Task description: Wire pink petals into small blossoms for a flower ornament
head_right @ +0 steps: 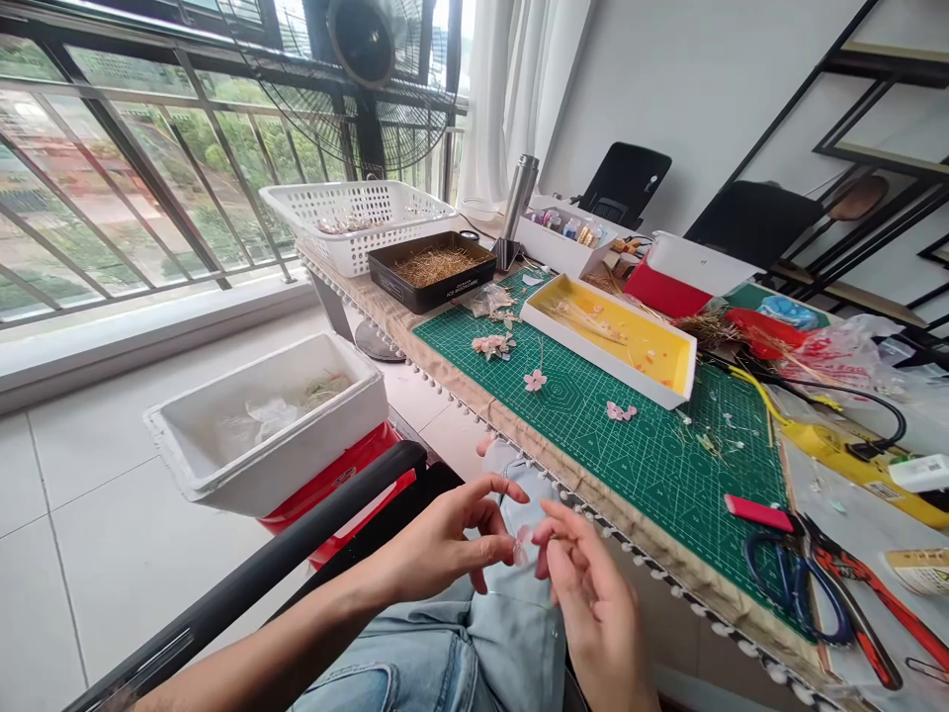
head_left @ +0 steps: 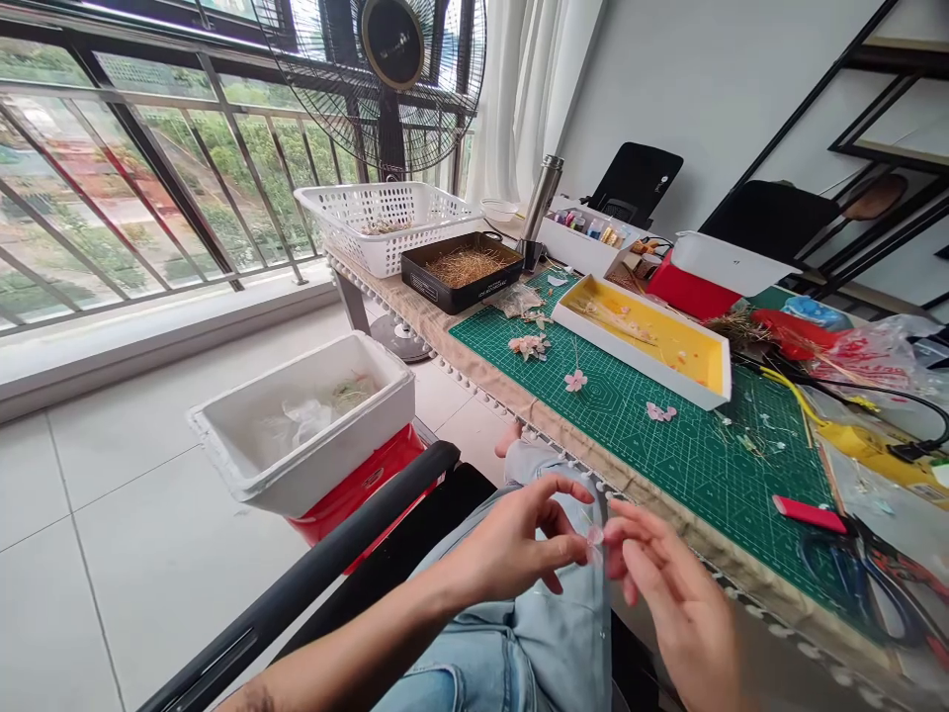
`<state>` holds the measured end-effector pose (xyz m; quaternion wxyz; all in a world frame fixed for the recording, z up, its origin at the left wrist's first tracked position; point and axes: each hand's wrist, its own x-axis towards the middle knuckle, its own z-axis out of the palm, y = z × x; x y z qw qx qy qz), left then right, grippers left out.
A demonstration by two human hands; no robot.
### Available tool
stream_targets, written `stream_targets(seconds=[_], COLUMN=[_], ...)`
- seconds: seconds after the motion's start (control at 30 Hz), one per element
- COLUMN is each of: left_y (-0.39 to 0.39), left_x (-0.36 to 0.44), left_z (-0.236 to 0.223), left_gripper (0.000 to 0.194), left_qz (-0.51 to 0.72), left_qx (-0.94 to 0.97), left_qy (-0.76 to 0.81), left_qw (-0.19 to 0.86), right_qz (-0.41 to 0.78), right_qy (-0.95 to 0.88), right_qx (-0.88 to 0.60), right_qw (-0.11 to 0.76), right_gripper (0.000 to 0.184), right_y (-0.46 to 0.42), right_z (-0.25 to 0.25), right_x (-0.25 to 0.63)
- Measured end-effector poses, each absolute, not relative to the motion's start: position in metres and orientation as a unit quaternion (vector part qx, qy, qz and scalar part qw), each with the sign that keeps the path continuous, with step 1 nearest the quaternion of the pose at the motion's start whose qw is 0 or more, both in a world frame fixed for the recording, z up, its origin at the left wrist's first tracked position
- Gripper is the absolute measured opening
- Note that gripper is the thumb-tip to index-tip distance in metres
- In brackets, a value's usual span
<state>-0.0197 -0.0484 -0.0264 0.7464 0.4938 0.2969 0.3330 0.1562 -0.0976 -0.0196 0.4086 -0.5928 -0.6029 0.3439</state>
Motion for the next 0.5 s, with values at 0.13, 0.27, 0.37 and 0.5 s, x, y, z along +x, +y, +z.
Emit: stream_targets(seconds=[0.13,0.27,0.37,0.5], left_y=[-0.051,-0.054,-0.057,-0.059], left_x=[-0.022,-0.024,-0.025,-0.026], left_z=[-0.022,-0.017,-0.013,-0.014], left_gripper=[0.037,0.040,0.040,0.039], left_qz=[0.326,0.320,0.314,0.287], left_qx=[0.512,0.524,0.517,0.506], left_qy=[0.292,0.284,0.257,0.201], left_qw=[0.739,0.736,0.754,0.788], right_qz=[0.506,0.500,0.365,0.156], right_qy=[-0.488,-0.533,-0.676,-0.739], right_qx=[-0.565,-0.562,-0.564,-0.608], right_qw=[0.432,0.387,0.302,0.246], right_gripper=[0.041,0.024,0.030,0.032], right_y=[-0.102,-0.102,-0.096,-0.083], right_z=[-0.028,-0.029,-0.033,-0.044], right_x=[0.154,0.159,0.172,0.191])
